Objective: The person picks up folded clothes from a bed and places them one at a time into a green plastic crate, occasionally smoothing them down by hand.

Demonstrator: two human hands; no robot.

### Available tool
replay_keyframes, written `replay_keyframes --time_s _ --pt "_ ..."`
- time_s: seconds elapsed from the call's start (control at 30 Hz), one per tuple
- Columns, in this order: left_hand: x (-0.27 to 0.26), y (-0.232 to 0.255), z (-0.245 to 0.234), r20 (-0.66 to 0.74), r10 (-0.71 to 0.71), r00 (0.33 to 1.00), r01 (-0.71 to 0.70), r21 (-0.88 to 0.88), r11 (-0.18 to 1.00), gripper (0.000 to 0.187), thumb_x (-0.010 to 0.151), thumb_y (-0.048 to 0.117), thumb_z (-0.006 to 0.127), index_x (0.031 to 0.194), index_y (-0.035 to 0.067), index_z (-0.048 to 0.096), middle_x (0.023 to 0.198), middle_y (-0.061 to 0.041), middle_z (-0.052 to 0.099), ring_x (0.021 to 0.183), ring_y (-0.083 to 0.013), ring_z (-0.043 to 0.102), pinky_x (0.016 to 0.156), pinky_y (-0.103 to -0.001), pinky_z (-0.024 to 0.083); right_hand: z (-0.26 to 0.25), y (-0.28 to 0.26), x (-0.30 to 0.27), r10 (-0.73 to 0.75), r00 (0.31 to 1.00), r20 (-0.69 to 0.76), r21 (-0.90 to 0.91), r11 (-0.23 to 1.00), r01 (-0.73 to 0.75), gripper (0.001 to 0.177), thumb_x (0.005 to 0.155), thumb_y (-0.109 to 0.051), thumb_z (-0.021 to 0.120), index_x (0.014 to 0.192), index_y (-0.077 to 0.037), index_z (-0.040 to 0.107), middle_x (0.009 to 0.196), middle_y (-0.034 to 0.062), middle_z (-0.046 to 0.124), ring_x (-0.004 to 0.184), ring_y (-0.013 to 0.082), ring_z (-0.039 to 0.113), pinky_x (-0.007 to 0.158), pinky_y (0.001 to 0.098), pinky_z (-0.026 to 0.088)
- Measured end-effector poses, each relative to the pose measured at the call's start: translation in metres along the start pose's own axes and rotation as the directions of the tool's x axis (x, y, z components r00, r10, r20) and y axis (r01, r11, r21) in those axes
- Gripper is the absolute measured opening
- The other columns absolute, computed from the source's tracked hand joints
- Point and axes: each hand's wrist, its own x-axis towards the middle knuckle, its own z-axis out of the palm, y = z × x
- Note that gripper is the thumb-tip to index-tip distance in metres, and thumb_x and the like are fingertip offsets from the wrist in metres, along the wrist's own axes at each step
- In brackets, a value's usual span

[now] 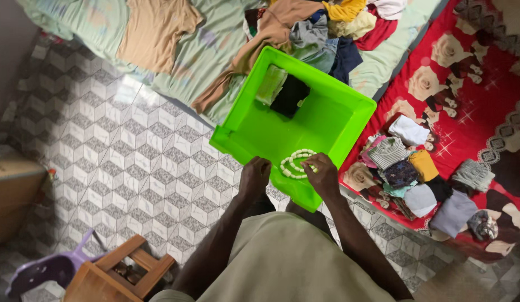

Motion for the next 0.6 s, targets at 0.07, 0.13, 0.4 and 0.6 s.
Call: replay_keyframes --time_s 0.07,0.13,0.4,0.6 --pt "-0.016 0.004 0.005 -0.045 0.032 0.998 -0.032 0.005 0.999 0.008 0.091 0.007 0.071 0.095 0.001 0.070 0.091 -0.016 0.069 0.079 -0.0343 0.068 0.070 -0.042 0.055 -0.009 0.003 -0.009 -0.003 1.000 0.004 -0.023 1.000 0.003 0.010 0.086 -0.012 0.080 0.090 -0.003 0.076 0.092 0.0114 0.070 0.090 0.0276 0.070 0.078 0.0375 0.055" --pt "-0.026 0.007 0.013 -0.028 -0.030 0.999 0.030 -0.017 0.999 0.009 0.090 0.009 0.071 0.093 0.001 0.071 0.089 -0.016 0.070 0.077 -0.0334 0.069 0.069 -0.042 0.056 -0.017 0.007 -0.012 -0.017 1.000 0.002 -0.034 0.999 0.018 0.010 0.086 -0.012 0.080 0.090 -0.003 0.077 0.092 0.0120 0.071 0.088 0.0277 0.070 0.076 0.0376 0.055" --pt "-0.052 0.026 0.037 0.001 0.130 0.991 -0.130 0.074 0.989 0.011 0.088 0.011 0.073 0.087 0.001 0.074 0.085 -0.016 0.075 0.078 -0.0352 0.071 0.079 -0.049 0.052 -0.047 0.017 -0.047 -0.049 0.999 -0.008 -0.077 0.996 0.048 0.012 0.090 -0.011 0.079 0.091 0.000 0.075 0.091 0.0146 0.074 0.084 0.0278 0.072 0.074 0.0372 0.056" --pt "-0.044 0.023 0.037 0.195 0.091 0.977 -0.083 -0.051 0.995 0.013 0.089 0.012 0.072 0.093 0.000 0.073 0.091 -0.018 0.073 0.081 -0.0340 0.072 0.072 -0.043 0.057 -0.053 0.022 -0.081 0.081 0.980 -0.181 -0.151 0.982 -0.109 0.014 0.087 -0.012 0.081 0.092 0.001 0.077 0.092 0.0165 0.073 0.082 0.0281 0.072 0.074 0.0371 0.056"
